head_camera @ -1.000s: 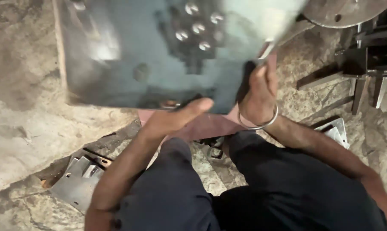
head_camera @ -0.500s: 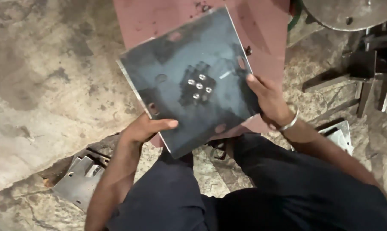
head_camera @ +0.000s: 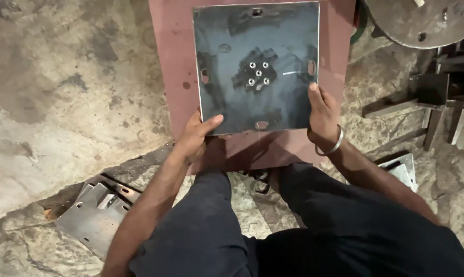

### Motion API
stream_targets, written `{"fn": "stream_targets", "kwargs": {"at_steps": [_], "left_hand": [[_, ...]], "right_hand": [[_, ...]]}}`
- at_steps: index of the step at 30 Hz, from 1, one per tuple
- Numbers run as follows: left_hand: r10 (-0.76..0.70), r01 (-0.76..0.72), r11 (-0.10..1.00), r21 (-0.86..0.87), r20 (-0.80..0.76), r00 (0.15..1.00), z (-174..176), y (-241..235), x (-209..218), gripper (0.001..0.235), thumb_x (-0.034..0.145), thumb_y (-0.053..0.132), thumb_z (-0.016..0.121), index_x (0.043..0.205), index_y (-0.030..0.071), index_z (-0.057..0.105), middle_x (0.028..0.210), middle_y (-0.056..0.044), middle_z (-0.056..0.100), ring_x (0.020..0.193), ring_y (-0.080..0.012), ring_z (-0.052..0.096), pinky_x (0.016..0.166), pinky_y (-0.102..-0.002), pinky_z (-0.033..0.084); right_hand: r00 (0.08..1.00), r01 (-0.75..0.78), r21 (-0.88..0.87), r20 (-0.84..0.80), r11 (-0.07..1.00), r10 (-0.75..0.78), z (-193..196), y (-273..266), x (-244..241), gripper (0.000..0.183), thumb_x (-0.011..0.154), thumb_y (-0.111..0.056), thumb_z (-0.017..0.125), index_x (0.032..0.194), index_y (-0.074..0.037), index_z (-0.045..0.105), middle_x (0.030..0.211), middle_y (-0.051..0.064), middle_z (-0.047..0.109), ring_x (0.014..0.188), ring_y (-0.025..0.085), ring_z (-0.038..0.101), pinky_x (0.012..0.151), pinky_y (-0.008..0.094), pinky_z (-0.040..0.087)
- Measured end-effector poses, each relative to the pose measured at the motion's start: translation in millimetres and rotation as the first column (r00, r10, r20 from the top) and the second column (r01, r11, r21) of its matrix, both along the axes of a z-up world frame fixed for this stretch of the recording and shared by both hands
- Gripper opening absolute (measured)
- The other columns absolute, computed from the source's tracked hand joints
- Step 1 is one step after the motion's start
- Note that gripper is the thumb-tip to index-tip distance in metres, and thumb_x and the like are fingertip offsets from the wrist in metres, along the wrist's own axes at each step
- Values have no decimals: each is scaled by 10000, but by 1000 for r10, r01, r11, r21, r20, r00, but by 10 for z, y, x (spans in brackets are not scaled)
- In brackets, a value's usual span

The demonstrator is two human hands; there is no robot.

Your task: The person sits on the floor and handles square metal plates with riveted studs, flipping each plate over to view both sides and placing it on a stack of finished plates. They repeatedly pick up a plate, turn it over, and set it aside with the others.

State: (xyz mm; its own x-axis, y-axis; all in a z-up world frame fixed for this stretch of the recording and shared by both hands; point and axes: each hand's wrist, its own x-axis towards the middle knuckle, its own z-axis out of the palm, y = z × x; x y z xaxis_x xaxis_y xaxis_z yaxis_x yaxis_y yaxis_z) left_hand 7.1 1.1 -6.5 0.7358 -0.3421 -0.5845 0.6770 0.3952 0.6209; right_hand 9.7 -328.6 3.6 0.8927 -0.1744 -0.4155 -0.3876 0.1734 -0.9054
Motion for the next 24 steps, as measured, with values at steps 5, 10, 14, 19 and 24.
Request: {"fn": "stream_targets", "kwargs": {"at_steps": [5,10,14,19,24], "left_hand": [[4,-7,998,-61,-46,999,12,-33,88,494,964,121,696,1399,-39,524,1231,-127,664,1046,-218,678,859,-387,604],[-25,23,997,-79,-35,999,37,-45,122,532,967,147,686,1428,-9,471,1223,-111,662,1023,-209,696,763,-386,644],[-21,19,998,-62,-33,999,-11,-45,143,551,952,162,693,1437,14,478,1231,-101,664,1037,-191,696,771,-377,647],[-56,53,998,-40,-85,995,-5,-43,174,521,955,193,697,1406,13,506,1232,-77,664,1039,-169,690,753,-370,649],[-102,111,989,97,-100,990,-16,-3,185,468,974,258,670,1365,40,535,1142,-47,680,904,-139,677,663,-326,623]], "right_hand": [[1000,-10,7,-1,1000,10,-86,-34,22,289,1132,-285,515,1019,-47,634,870,-94,504,792,21,429,699,233,378],[1000,-11,51,-9,999,12,-166,-63,34,322,1122,-307,507,1036,-24,634,898,-74,552,819,29,483,726,234,430],[1000,-17,22,-13,1000,17,-179,-60,45,329,1129,-314,517,1015,-26,628,877,-77,524,800,29,457,706,237,413],[1000,-25,-26,-11,999,25,-390,-157,12,341,1151,-313,551,916,-66,568,828,-99,422,761,28,354,647,244,313],[998,-50,-158,33,986,56,-252,-63,49,286,1118,-275,576,911,-78,573,833,-111,421,768,31,356,653,255,310]]}}
